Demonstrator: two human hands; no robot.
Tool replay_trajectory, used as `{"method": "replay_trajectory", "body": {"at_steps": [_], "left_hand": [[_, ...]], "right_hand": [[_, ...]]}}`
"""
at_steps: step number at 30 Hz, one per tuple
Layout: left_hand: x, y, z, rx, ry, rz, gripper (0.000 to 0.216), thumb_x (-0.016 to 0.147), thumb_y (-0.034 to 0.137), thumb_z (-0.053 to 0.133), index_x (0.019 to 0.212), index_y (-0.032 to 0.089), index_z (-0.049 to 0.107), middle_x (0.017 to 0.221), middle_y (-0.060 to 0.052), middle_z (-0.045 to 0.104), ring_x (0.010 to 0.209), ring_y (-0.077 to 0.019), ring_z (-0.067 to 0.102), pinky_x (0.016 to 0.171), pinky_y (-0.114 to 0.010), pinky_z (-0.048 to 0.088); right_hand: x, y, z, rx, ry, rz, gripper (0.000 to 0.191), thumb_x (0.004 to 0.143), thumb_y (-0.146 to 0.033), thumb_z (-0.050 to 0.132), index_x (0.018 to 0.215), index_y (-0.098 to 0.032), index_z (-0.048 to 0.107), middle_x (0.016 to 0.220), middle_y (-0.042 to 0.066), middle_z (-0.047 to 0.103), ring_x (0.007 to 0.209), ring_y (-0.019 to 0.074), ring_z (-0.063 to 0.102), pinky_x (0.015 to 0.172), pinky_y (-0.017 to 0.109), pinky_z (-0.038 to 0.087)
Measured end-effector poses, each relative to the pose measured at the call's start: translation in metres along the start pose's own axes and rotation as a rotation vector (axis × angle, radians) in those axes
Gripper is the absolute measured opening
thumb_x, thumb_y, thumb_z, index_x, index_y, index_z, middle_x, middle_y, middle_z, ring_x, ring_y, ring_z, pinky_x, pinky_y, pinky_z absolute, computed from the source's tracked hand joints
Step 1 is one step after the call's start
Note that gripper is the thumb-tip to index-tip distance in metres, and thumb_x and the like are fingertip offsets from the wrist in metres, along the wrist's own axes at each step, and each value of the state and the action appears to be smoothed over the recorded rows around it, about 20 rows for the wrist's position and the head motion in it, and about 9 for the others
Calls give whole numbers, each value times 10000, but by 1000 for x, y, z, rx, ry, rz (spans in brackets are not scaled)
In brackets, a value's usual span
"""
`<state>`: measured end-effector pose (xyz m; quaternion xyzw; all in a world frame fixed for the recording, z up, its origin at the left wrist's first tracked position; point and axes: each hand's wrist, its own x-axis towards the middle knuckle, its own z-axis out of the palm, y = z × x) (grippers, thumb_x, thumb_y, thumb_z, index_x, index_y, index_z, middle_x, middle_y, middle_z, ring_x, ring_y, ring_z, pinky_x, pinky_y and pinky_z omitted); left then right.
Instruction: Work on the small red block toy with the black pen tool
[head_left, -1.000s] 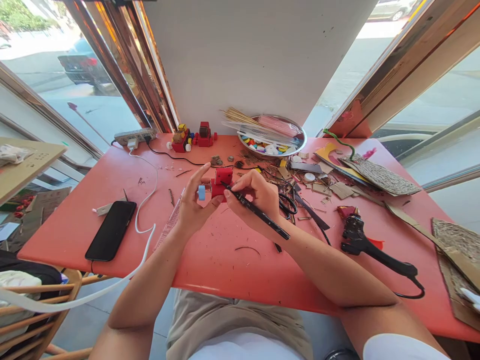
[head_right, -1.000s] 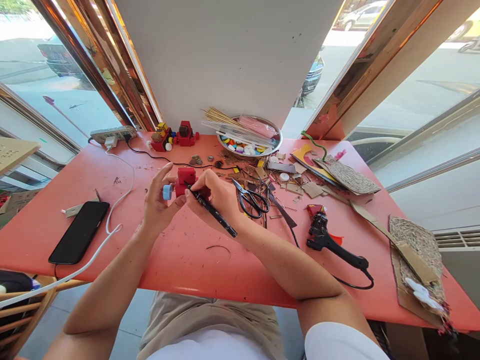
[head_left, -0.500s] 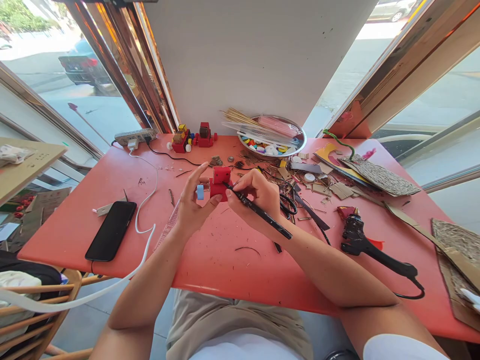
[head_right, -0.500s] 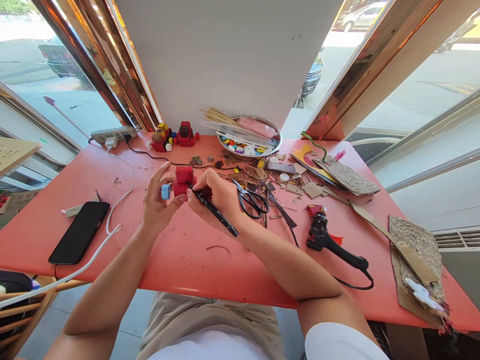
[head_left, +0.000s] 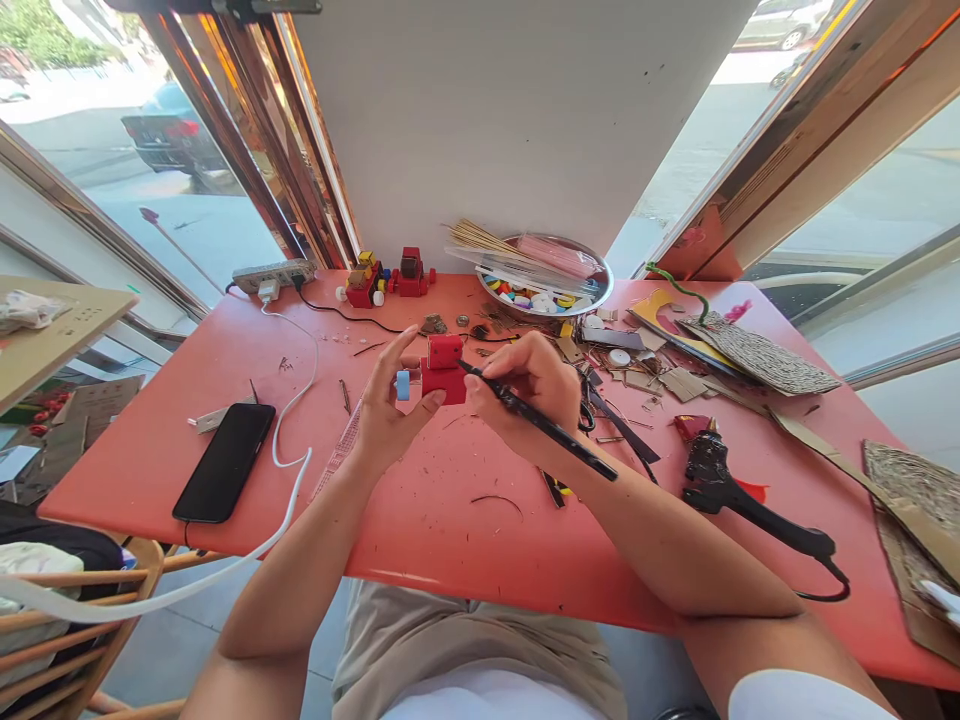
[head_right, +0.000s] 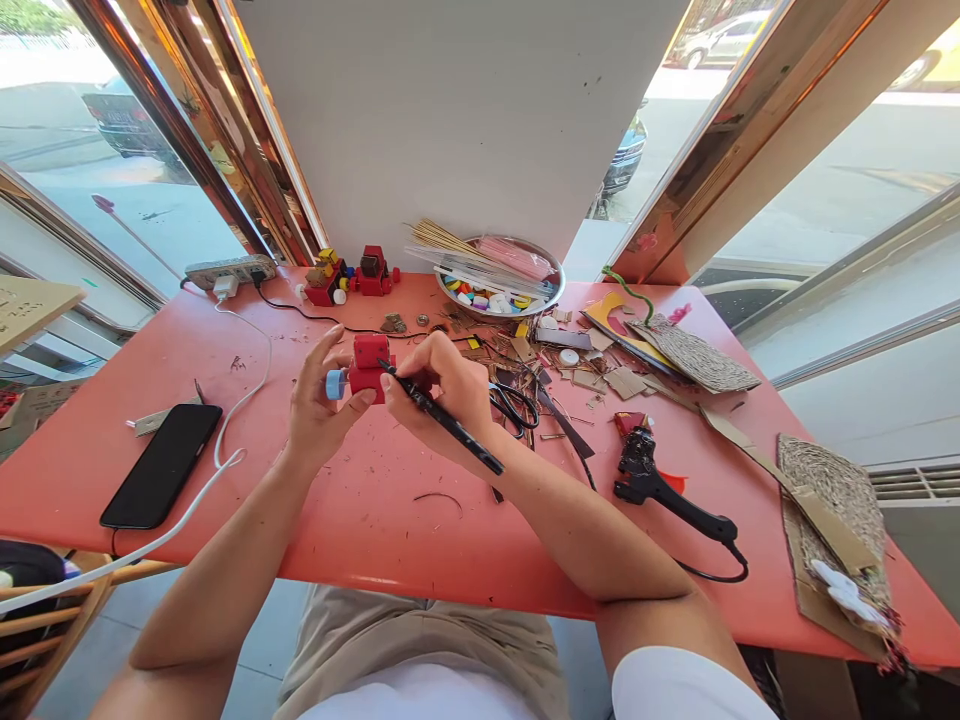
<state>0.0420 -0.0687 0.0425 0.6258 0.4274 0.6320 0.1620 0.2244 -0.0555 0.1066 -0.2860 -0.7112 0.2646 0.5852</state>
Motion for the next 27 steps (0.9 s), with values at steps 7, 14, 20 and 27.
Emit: {"method": "replay_trajectory", "body": {"at_steps": [7,14,20,27], "left_hand": [[4,-5,3,-97,-30,-119,763,927,576,785,1587,334,489,1022,-23,777,872,-161,699,820,-285,573],[5,-14,5,-77,-67,-182,775,870,565,841,1536,303,545,1154,-73,799,1004,-203,740,887,-313,577],[2,-22,10,-201,-105,-269,852,836,437,886,1581,269,507,1073,-58,812,1039,-209,752,963,-349,577],[3,-32,15,-300,-156,-385,730,769,230,836,1457,215,591,1097,-89,816,1015,-207,781,970,-404,616]], "right_hand": [[28,7,-22,-19,-74,82,337,972,-585,700,928,-287,548,998,46,775,942,203,766,858,358,619],[37,28,-15,6,-458,268,537,724,-601,842,816,-290,414,811,-22,656,635,154,538,636,329,531],[39,29,-19,-92,-404,208,522,718,-570,820,775,-288,385,694,-71,545,537,111,361,519,268,384],[93,75,-1,-169,-247,242,625,625,-629,876,770,-289,372,734,-46,562,623,137,454,606,309,479]]}}
